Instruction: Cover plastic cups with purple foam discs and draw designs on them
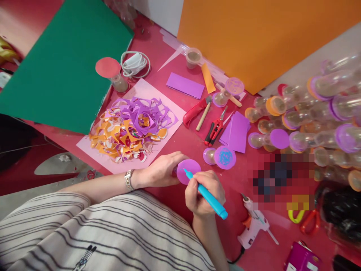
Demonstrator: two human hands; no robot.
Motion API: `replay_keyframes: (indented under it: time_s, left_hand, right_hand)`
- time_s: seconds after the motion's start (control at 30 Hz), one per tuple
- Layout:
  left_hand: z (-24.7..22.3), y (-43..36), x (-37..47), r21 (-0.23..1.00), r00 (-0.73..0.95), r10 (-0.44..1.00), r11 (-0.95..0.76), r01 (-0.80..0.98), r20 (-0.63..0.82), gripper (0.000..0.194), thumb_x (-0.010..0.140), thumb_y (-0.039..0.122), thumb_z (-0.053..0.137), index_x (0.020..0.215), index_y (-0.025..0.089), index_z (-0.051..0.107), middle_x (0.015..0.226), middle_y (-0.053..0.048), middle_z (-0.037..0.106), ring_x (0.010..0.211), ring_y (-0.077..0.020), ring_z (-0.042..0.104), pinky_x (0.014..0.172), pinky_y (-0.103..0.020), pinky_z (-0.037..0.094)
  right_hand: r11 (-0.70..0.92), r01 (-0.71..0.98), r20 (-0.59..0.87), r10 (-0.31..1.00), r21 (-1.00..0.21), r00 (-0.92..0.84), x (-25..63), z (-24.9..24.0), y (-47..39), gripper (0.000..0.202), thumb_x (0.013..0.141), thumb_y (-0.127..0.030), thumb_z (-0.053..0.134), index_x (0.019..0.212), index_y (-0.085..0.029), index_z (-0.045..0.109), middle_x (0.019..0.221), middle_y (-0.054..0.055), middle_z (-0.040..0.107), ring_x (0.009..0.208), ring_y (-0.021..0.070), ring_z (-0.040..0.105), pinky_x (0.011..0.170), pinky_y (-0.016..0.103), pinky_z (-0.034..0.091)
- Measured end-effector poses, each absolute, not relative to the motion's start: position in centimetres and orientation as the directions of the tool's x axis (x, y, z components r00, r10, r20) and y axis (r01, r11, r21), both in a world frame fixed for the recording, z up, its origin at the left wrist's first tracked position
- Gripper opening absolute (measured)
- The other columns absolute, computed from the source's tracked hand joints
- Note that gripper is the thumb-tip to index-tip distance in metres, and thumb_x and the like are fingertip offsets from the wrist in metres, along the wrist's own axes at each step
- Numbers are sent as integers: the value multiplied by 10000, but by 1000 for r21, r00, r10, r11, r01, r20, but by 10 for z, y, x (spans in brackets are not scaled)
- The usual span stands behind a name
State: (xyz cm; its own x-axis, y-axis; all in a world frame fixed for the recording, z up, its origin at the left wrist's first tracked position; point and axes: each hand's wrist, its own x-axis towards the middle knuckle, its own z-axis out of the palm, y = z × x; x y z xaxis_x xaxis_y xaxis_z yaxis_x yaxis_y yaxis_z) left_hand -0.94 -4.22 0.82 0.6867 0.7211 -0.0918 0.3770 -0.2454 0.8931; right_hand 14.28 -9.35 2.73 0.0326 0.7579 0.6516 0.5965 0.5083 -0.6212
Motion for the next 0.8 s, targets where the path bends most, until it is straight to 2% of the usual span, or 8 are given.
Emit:
replay_keyframes:
  time_s: [0.2, 0.47, 0.8]
  left_hand:
    - [11, -42, -9, 893, 689, 717, -236, 382, -105, 356, 752, 161, 668, 1089, 152, 552, 1007, -71, 645, 918, -213, 649, 788, -301, 526]
    - [9, -43, -10, 893, 685, 722, -242, 380, -96, 345, 754, 179, 666, 1076, 166, 543, 996, -64, 639, 911, -208, 646, 780, -297, 522]
    - [10, -42, -9, 875, 683, 723, -258, 411, -108, 362, 741, 165, 669, 1075, 168, 529, 960, -48, 621, 880, -199, 637, 755, -280, 515]
  right_hand:
    - [463, 669, 658, 751, -581, 51, 143, 29, -92, 133, 824, -75, 566, 913, -173, 562, 723, -1, 580, 586, 124, 560, 538, 269, 479]
    - [522, 606, 689, 722, -600, 60, 144, 24, -92, 81, 821, -96, 568, 874, -157, 566, 692, -10, 579, 561, 114, 547, 527, 257, 450]
    - [464, 643, 674, 730, -610, 113, 144, 27, -93, 129, 804, -58, 560, 870, -168, 552, 694, -18, 571, 558, 116, 544, 526, 263, 462]
